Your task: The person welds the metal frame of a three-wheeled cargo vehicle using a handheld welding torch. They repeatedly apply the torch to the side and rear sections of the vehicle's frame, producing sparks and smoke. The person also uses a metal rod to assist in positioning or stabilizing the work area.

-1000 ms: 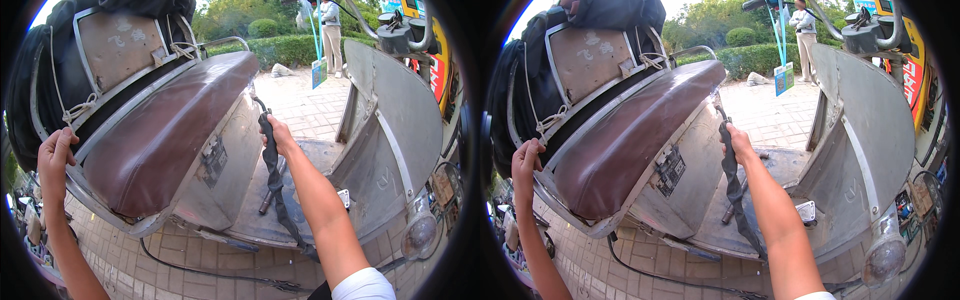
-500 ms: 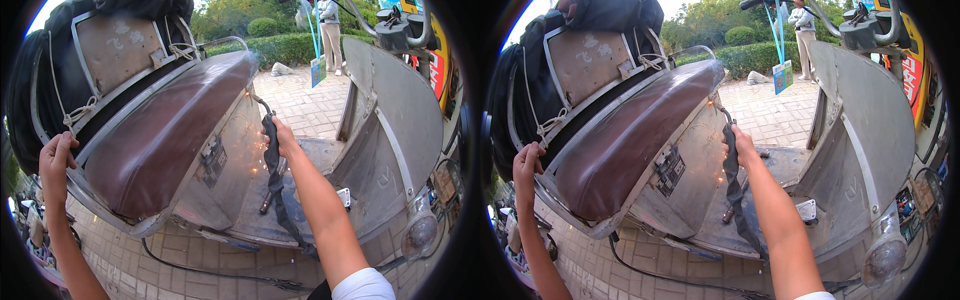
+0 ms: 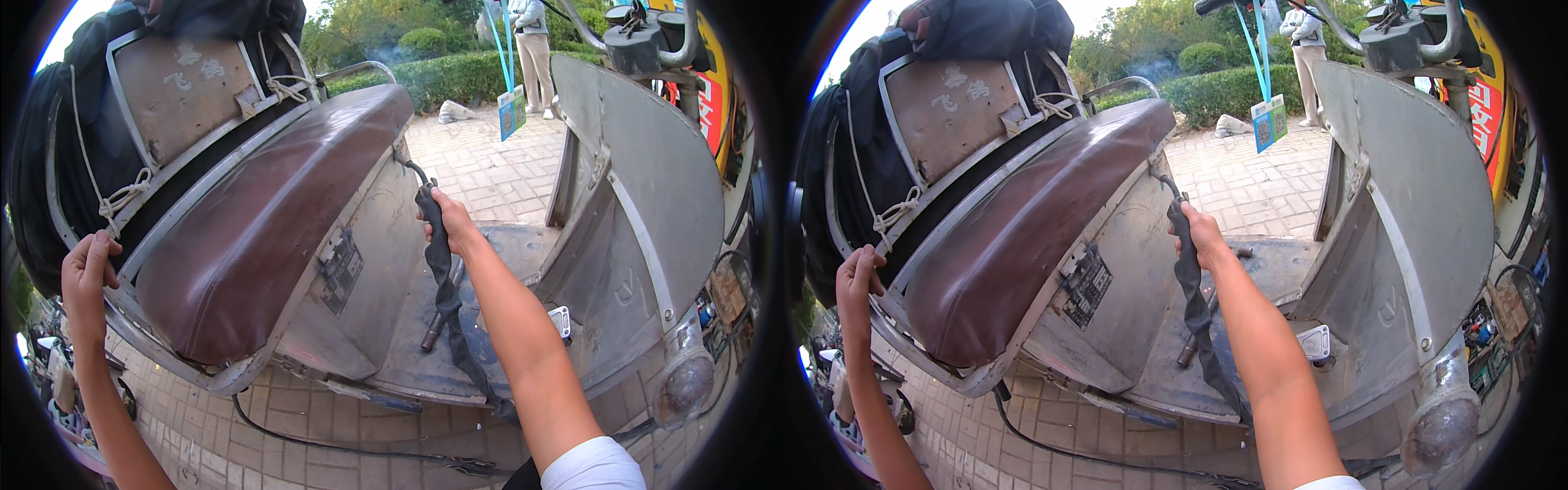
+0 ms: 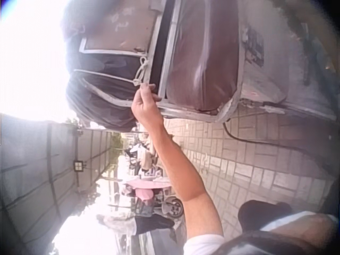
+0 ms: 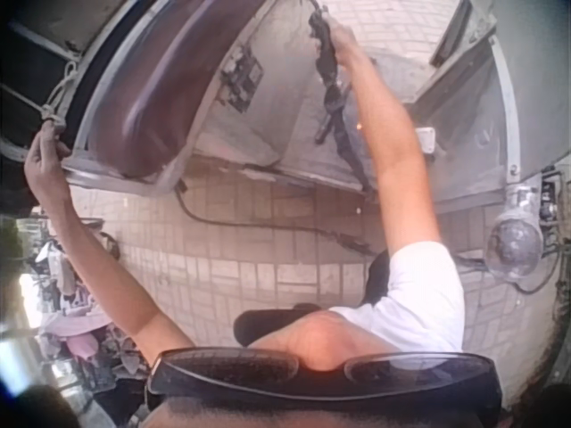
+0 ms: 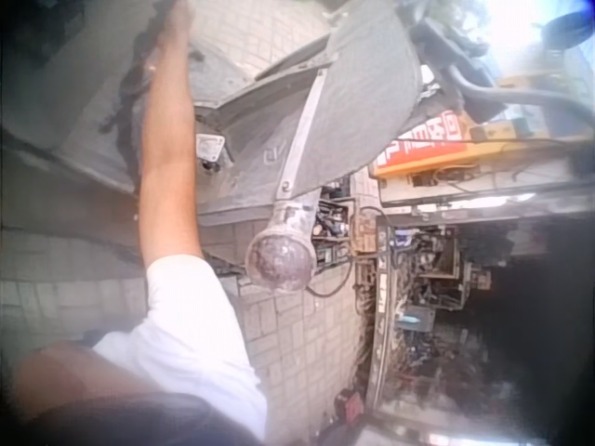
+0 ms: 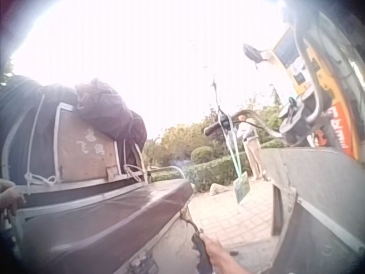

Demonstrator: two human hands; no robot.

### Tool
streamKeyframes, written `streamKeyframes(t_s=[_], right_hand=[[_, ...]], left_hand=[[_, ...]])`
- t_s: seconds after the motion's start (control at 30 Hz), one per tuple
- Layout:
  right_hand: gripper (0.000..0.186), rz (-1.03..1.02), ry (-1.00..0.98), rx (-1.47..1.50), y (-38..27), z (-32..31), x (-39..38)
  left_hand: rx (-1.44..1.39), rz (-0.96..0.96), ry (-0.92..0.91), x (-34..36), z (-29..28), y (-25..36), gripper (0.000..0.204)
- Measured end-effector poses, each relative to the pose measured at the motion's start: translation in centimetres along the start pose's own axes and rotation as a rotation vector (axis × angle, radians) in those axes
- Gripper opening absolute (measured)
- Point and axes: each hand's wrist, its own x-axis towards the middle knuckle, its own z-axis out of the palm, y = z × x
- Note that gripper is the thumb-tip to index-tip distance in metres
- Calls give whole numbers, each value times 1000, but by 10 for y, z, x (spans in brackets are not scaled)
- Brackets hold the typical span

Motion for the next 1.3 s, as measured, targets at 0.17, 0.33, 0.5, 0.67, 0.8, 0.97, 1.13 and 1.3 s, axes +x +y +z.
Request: streamKeyframes(t_s=[0.17, 0.33, 0.5, 0.67, 0.8, 0.97, 1.13, 1.3], right_hand=[[38, -39, 14, -88, -4, -2, 0], [37, -41, 12, -97, -6, -3, 3], [37, -2, 8, -57, -13, -5, 1], [37, 36, -26, -28, -20, -7, 0], [37, 61, -30, -15, -20, -7, 1], [38, 91, -43, 49, -8, -3, 1], [39, 50, 10, 77, 4, -7, -1], [40, 50, -2, 38, 0, -2, 0]], left_hand=[[6, 9, -2, 1, 1, -2, 45], [11, 1, 18, 0, 0, -1, 44], [14, 14, 17, 0, 1, -2, 44], [13, 12, 15, 1, 1, -5, 44], [6, 5, 15, 1, 0, -3, 44], [10, 2, 21, 2, -1, -5, 43], [-22, 10, -5, 3, 0, -5, 43], [-1, 5, 6, 2, 0, -6, 43]])
